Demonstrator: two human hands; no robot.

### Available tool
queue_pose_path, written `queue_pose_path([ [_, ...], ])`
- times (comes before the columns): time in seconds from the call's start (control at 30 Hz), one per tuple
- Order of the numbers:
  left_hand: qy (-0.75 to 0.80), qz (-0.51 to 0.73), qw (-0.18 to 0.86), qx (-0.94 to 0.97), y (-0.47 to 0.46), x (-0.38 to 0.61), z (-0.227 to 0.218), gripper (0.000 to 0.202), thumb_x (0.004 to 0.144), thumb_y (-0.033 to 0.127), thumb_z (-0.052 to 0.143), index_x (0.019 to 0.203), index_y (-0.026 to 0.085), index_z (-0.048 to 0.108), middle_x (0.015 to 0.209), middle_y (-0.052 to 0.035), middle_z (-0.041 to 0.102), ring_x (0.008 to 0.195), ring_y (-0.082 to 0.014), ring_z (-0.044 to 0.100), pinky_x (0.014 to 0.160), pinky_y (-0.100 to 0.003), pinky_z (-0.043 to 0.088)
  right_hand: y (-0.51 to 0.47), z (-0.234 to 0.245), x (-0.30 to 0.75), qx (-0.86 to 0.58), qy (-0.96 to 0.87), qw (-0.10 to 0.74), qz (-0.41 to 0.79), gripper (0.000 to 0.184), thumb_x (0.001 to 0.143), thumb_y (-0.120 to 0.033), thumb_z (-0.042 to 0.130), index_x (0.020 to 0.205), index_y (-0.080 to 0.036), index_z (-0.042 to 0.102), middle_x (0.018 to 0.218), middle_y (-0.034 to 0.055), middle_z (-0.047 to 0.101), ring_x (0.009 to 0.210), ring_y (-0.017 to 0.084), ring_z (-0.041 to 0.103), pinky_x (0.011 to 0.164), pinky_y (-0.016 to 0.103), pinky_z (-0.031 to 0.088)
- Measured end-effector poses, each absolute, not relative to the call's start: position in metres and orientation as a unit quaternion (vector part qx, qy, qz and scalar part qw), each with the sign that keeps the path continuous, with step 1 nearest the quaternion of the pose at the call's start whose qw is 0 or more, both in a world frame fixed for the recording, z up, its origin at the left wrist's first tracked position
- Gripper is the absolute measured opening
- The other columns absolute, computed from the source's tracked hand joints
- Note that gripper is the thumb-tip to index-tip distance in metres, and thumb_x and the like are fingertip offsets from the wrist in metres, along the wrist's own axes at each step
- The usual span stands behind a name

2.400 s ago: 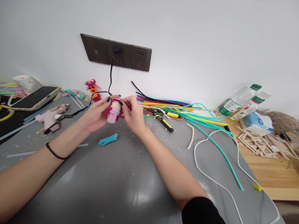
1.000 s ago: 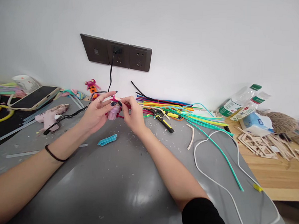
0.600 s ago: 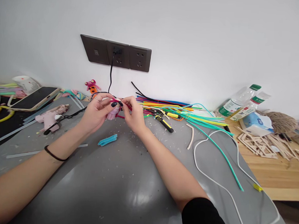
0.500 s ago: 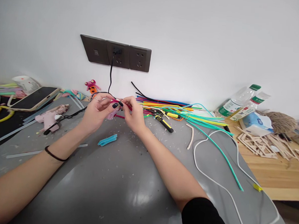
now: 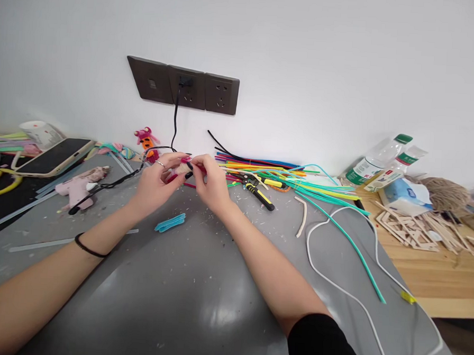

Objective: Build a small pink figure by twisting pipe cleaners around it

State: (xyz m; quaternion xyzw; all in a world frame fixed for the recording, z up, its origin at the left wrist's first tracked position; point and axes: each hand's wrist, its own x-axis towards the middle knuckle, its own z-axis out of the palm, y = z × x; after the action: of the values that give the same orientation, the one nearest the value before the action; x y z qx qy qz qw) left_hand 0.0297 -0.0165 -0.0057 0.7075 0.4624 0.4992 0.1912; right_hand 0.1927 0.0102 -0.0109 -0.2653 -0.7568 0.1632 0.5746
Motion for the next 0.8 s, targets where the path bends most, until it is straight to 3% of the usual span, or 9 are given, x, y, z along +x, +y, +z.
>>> queue_pose_path([
  [0.2, 0.464, 0.521, 0.215, 0.684, -0.0178, 0.0302, -0.0021, 0.023, 0.087, 0.025, 0.062, 0.109, 0.024, 0.057, 0.109, -0.0055, 0.074, 0.103, -0.0209, 0.072, 0.089, -0.035, 0.058, 0.0093, -0.0118, 0.1919, -0.252, -0.777, 0.555, 0.157, 0.01, 0.102, -0.021, 0.046, 0.093, -0.022, 0.053, 0.088, 0.0034, 0.063, 0.076, 0.015, 0.058, 0.069, 0.028, 0.046],
  [0.4, 0.445, 0.548, 0.255, 0.661, -0.0176, 0.0311, -0.0022, 0.026, 0.085, 0.027, 0.067, 0.108, 0.023, 0.054, 0.111, -0.0075, 0.073, 0.103, -0.0208, 0.07, 0.08, -0.031, 0.056, 0.0096, -0.0116, 0.1922, -0.245, -0.78, 0.554, 0.159, 0.011, 0.102, -0.021, 0.046, 0.093, -0.022, 0.053, 0.088, 0.0036, 0.063, 0.079, 0.016, 0.058, 0.07, 0.029, 0.046],
  [0.8, 0.385, 0.608, 0.371, 0.587, -0.0115, 0.0346, -0.0044, 0.042, 0.076, 0.042, 0.084, 0.1, 0.025, 0.053, 0.101, -0.0053, 0.072, 0.097, -0.0206, 0.068, 0.078, -0.032, 0.055, 0.0076, -0.0103, 0.1917, -0.258, -0.774, 0.554, 0.17, 0.01, 0.101, -0.025, 0.047, 0.093, -0.022, 0.052, 0.087, 0.0033, 0.063, 0.074, 0.015, 0.057, 0.07, 0.029, 0.047],
])
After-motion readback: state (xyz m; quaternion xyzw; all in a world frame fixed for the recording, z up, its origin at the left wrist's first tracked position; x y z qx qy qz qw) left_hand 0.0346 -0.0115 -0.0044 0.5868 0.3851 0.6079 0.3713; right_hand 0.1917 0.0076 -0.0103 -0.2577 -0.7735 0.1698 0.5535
